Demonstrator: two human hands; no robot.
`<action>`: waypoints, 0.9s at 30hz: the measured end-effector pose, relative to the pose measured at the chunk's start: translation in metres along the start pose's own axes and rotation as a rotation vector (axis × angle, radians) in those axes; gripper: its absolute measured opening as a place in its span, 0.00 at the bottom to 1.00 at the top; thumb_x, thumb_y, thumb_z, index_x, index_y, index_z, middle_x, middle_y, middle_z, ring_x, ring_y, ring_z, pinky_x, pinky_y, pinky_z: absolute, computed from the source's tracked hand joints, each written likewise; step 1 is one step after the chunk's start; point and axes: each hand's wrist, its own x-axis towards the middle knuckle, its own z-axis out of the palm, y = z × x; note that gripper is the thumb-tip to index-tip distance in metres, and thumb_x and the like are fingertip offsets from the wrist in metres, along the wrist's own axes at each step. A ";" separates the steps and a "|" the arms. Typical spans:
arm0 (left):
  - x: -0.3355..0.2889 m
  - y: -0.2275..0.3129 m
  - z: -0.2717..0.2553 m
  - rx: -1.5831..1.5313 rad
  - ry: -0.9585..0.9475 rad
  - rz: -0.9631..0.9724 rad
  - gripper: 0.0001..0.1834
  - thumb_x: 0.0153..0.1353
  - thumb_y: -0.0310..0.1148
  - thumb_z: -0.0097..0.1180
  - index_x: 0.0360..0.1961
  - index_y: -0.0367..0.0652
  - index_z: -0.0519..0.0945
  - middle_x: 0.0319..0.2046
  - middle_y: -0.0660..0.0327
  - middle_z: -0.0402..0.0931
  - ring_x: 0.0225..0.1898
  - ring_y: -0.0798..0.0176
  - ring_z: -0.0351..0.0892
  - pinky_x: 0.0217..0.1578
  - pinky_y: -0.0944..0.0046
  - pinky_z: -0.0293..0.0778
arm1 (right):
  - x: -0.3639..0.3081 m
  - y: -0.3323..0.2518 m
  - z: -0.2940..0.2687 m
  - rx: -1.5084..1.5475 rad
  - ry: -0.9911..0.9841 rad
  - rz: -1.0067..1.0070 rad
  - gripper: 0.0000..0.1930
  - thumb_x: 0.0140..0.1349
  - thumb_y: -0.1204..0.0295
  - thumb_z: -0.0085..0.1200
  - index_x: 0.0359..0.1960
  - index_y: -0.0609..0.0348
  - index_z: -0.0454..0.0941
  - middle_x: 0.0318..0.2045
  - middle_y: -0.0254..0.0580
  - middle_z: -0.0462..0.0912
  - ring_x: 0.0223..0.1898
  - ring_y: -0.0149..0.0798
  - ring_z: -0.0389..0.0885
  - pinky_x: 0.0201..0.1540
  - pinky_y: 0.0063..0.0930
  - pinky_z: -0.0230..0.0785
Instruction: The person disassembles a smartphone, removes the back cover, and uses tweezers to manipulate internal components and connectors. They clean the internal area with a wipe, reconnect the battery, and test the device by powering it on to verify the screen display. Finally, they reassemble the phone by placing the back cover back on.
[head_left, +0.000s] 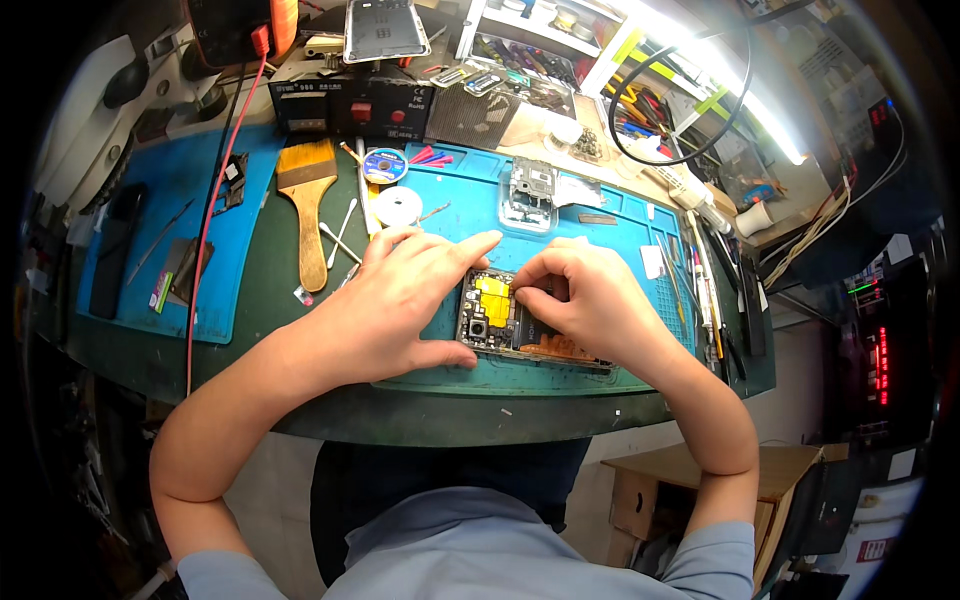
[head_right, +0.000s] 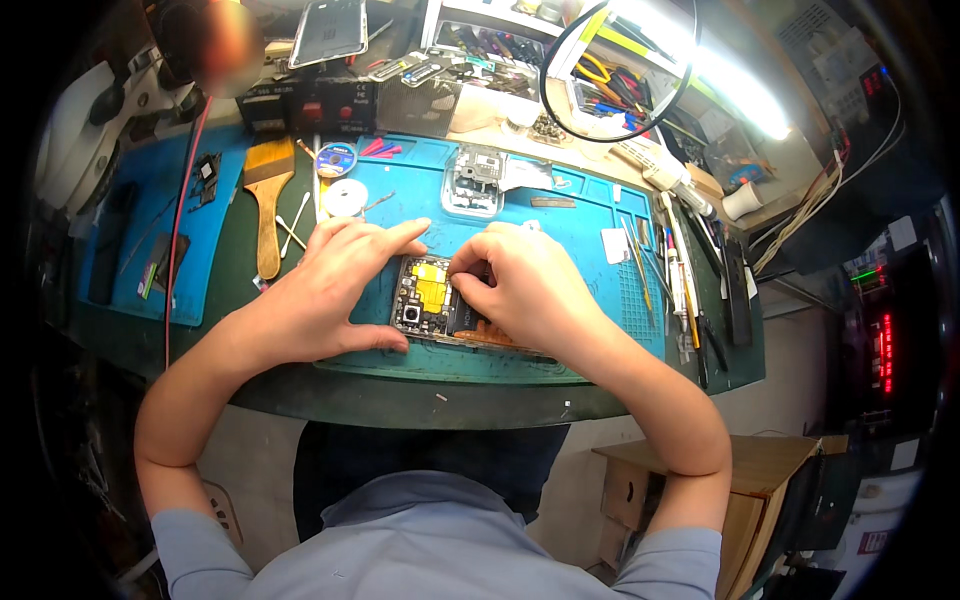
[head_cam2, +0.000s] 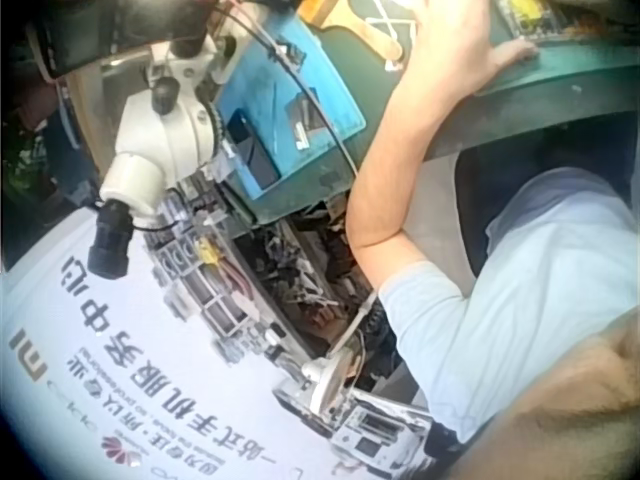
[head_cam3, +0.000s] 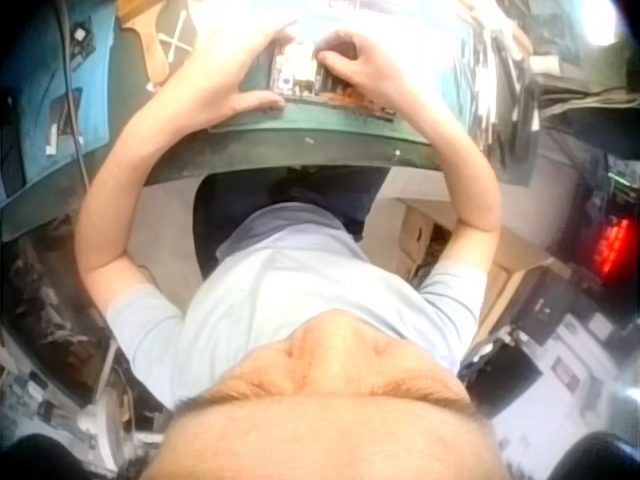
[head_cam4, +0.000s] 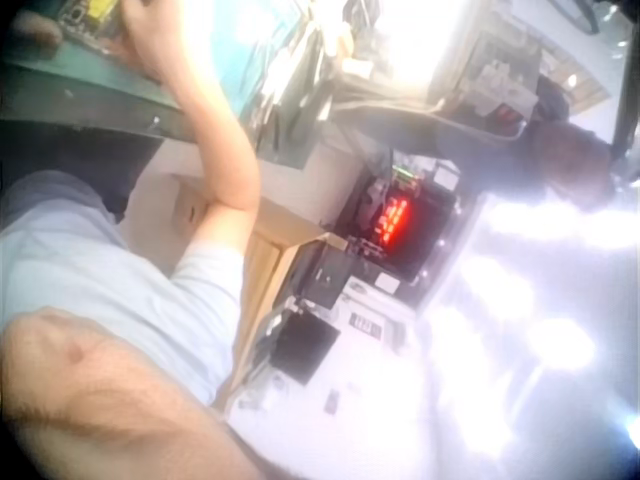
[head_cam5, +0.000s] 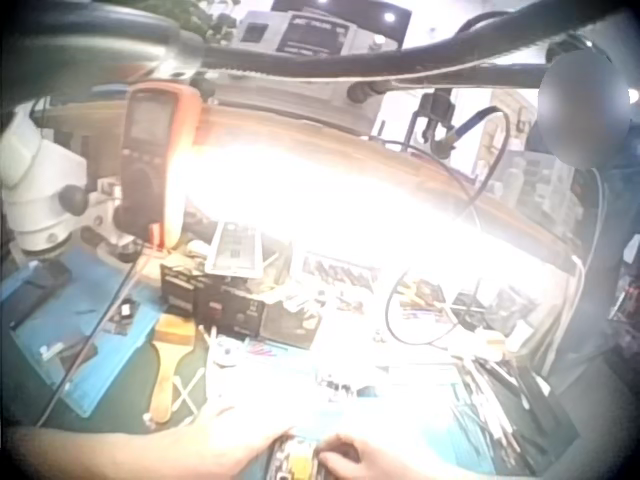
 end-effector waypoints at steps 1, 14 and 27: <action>0.000 -0.001 0.000 0.001 0.000 -0.001 0.58 0.49 0.42 0.79 0.77 0.41 0.58 0.61 0.57 0.76 0.64 0.52 0.71 0.73 0.44 0.53 | 0.001 -0.003 0.000 -0.009 -0.004 0.024 0.07 0.62 0.72 0.63 0.37 0.63 0.88 0.33 0.48 0.86 0.36 0.47 0.88 0.43 0.40 0.79; -0.001 -0.003 0.005 -0.003 0.007 -0.013 0.57 0.51 0.41 0.78 0.78 0.45 0.57 0.61 0.59 0.76 0.65 0.54 0.72 0.75 0.43 0.48 | 0.029 -0.018 -0.015 -0.065 -0.270 0.312 0.12 0.60 0.64 0.68 0.36 0.62 0.88 0.30 0.43 0.90 0.31 0.35 0.87 0.37 0.32 0.77; -0.001 -0.003 0.005 -0.003 0.016 0.000 0.58 0.51 0.43 0.77 0.79 0.45 0.56 0.61 0.59 0.76 0.66 0.56 0.72 0.76 0.40 0.46 | 0.037 -0.007 -0.017 -0.060 -0.340 0.215 0.13 0.60 0.62 0.69 0.38 0.59 0.89 0.32 0.40 0.90 0.34 0.33 0.86 0.41 0.31 0.77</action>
